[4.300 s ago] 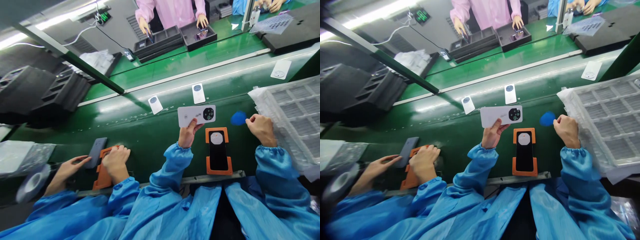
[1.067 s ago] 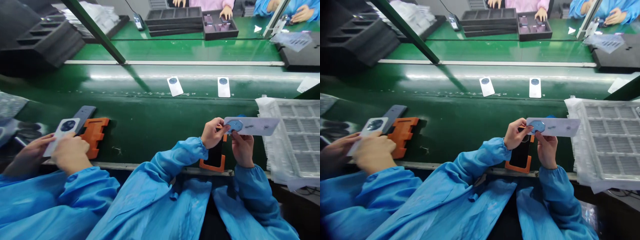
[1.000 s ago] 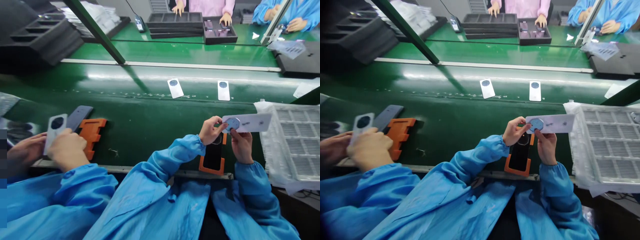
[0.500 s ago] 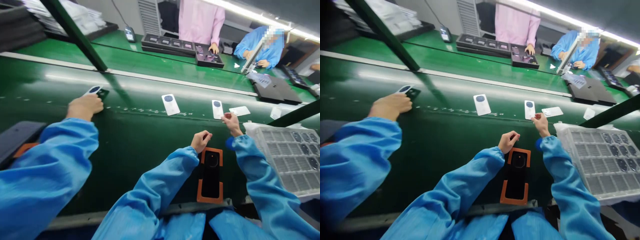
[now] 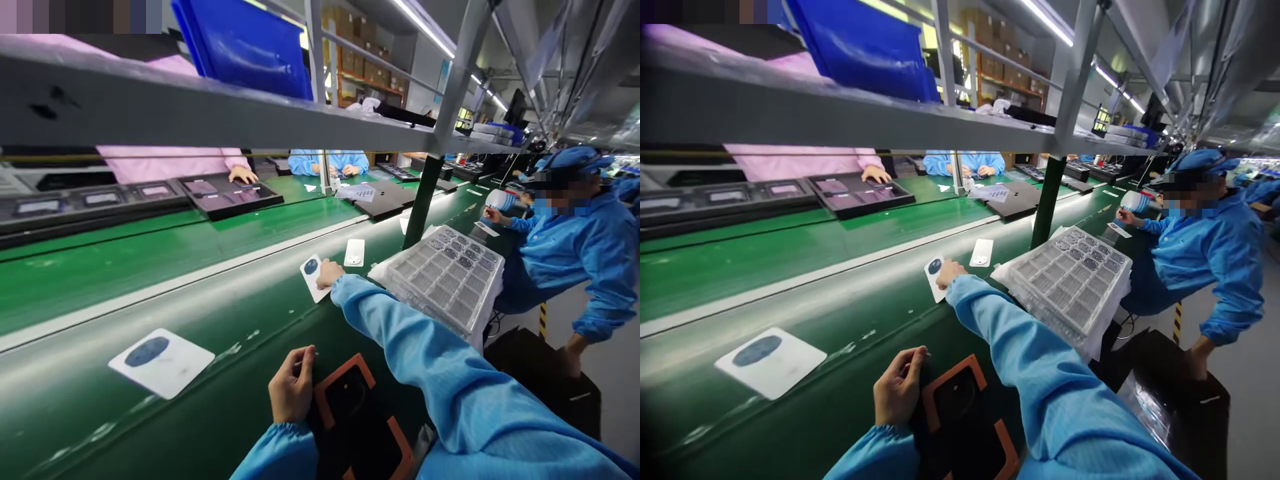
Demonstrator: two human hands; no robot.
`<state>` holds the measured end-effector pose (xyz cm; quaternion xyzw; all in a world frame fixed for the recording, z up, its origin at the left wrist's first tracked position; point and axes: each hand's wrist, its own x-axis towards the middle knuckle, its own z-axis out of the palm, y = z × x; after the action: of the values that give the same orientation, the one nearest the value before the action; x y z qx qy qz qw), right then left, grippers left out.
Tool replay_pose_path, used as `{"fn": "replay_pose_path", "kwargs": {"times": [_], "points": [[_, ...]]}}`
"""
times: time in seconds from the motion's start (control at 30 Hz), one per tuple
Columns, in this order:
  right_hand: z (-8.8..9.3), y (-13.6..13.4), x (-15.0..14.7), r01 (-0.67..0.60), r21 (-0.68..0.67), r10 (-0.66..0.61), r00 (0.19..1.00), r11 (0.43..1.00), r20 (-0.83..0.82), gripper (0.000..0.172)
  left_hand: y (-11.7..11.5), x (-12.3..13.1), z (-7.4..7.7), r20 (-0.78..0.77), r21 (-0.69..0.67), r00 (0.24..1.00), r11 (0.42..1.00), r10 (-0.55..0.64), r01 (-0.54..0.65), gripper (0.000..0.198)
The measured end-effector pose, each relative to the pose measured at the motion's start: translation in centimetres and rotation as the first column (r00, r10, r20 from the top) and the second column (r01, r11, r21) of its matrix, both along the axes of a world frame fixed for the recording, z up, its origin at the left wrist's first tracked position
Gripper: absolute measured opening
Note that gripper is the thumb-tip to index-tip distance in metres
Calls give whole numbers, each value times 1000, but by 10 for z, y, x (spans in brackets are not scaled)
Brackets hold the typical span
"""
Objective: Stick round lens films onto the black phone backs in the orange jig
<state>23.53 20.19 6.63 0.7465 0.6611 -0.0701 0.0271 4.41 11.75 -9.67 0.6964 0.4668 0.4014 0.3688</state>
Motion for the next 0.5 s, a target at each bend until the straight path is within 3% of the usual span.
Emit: {"fn": "replay_pose_path", "kwargs": {"times": [0.07,0.17,0.23,0.27,0.33,0.4,0.43,0.5], "points": [[9,-11,-3,-96,41,95,995,995,25,38,3,-4,6,-42,224,993,970,106,-94,42],[24,-49,-8,-304,108,298,952,947,64,27,6,-13,25,-45,595,937,763,347,-253,46],[31,-88,-11,-463,156,452,886,873,104,14,7,-20,38,-96,703,914,677,395,-219,54],[33,-110,-11,-531,186,514,848,827,130,15,8,-23,44,-157,730,933,675,323,-111,49],[36,-152,-8,-623,247,593,783,743,189,28,7,-27,51,-313,699,949,680,17,219,32],[40,-189,4,-656,310,607,755,688,248,35,5,-29,53,-366,585,887,672,-281,454,27],[42,-203,14,-647,345,595,762,680,257,33,2,-29,53,-337,515,870,704,-359,490,27],[46,-226,44,-567,412,535,820,713,203,30,-5,-28,52,-221,343,906,840,-362,419,26]]}}
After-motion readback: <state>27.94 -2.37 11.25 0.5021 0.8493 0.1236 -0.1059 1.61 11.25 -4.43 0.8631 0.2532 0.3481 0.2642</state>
